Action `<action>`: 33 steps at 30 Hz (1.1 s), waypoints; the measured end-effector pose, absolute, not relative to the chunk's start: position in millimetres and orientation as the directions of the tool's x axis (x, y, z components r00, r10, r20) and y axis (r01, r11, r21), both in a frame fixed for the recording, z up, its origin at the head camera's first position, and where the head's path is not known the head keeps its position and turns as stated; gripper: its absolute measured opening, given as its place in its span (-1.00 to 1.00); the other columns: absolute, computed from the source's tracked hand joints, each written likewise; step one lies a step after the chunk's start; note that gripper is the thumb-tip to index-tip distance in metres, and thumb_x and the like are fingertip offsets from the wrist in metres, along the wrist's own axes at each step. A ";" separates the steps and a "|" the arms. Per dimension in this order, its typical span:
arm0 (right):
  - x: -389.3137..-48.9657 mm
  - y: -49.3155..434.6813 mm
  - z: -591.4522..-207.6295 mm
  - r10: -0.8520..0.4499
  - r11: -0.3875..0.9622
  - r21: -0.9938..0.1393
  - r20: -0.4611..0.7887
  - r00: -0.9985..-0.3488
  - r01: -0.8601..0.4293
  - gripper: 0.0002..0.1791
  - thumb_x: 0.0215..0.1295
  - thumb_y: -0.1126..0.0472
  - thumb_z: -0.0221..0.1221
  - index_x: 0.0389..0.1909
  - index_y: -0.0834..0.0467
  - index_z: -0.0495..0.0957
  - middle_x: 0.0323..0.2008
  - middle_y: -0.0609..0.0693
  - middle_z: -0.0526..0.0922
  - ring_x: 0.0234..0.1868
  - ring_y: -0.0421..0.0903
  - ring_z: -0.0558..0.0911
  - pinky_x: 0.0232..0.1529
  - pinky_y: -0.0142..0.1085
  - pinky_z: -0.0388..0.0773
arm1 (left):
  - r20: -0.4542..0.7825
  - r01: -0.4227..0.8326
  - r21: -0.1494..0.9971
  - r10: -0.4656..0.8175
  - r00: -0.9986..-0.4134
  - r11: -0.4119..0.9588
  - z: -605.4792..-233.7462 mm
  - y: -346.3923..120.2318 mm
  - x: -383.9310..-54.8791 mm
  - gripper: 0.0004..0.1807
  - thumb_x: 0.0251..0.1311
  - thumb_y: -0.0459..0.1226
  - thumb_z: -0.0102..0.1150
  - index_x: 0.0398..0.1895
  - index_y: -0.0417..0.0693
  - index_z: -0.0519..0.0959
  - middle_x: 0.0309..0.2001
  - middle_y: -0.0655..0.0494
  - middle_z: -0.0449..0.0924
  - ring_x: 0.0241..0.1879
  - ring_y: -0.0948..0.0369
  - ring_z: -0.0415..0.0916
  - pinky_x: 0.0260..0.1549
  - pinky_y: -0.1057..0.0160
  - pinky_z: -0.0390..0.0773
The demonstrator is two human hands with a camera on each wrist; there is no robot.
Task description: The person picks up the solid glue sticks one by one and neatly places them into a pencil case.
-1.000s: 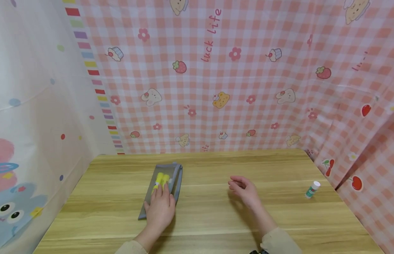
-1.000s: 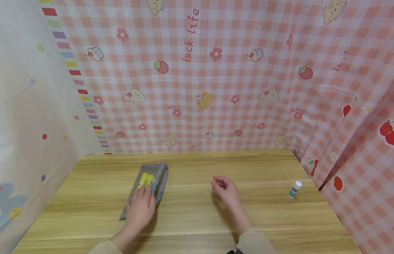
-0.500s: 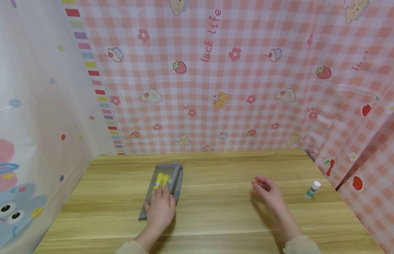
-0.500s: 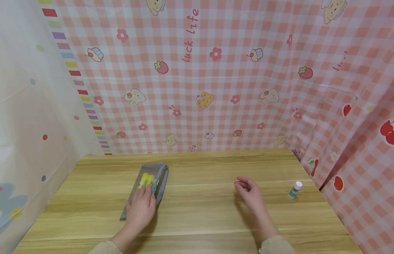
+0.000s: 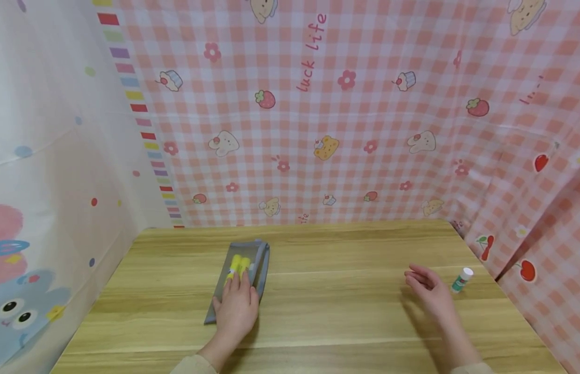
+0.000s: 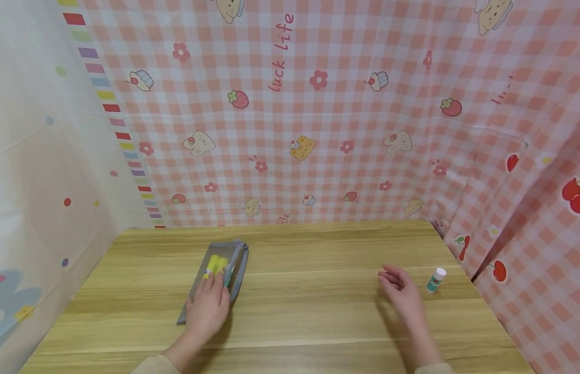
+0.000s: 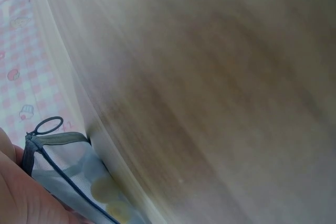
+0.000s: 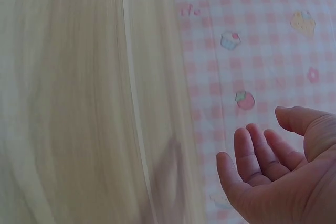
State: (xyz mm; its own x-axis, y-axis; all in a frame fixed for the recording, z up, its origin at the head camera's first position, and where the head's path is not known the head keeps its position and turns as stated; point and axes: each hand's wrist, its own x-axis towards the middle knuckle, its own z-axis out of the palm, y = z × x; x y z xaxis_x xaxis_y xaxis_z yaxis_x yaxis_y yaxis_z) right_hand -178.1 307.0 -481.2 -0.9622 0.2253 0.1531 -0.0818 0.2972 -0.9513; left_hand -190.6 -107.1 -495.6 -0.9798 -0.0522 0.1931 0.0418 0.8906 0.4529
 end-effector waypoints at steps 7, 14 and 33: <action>-167.9 327.2 -477.1 0.269 0.400 -0.916 0.160 -0.950 -0.041 -0.51 0.43 0.23 0.17 0.22 0.48 0.37 -0.28 -0.55 0.56 -0.24 -0.59 0.51 -0.21 -0.64 0.45 | 0.196 0.042 0.454 -0.054 -0.979 0.890 -494.1 -106.6 -189.6 -0.47 0.45 -0.18 -0.18 0.37 -0.29 0.36 0.36 -0.36 0.29 0.35 -0.30 0.19 0.08 -0.62 0.04; -158.8 339.7 -474.5 0.347 0.436 -0.900 0.171 -0.922 -0.002 -0.61 0.41 0.16 0.20 0.14 0.28 0.49 -0.34 -0.59 0.54 -0.29 -0.58 0.51 -0.26 -0.65 0.43 | 0.199 0.043 0.456 -0.055 -0.978 0.889 -493.3 -106.7 -189.6 -0.47 0.44 -0.19 -0.17 0.37 -0.30 0.36 0.36 -0.37 0.29 0.35 -0.31 0.19 0.07 -0.62 0.04; -150.3 369.8 -470.6 0.667 0.313 -0.943 0.134 -0.733 0.112 -0.83 0.28 0.26 0.27 -0.14 0.04 0.57 -0.55 -0.55 0.48 -0.47 -0.56 0.46 -0.43 -0.68 0.36 | 0.192 0.035 0.460 -0.061 -0.980 0.887 -491.6 -105.9 -188.2 -0.47 0.44 -0.19 -0.17 0.36 -0.31 0.37 0.36 -0.36 0.28 0.35 -0.31 0.19 0.08 -0.62 0.03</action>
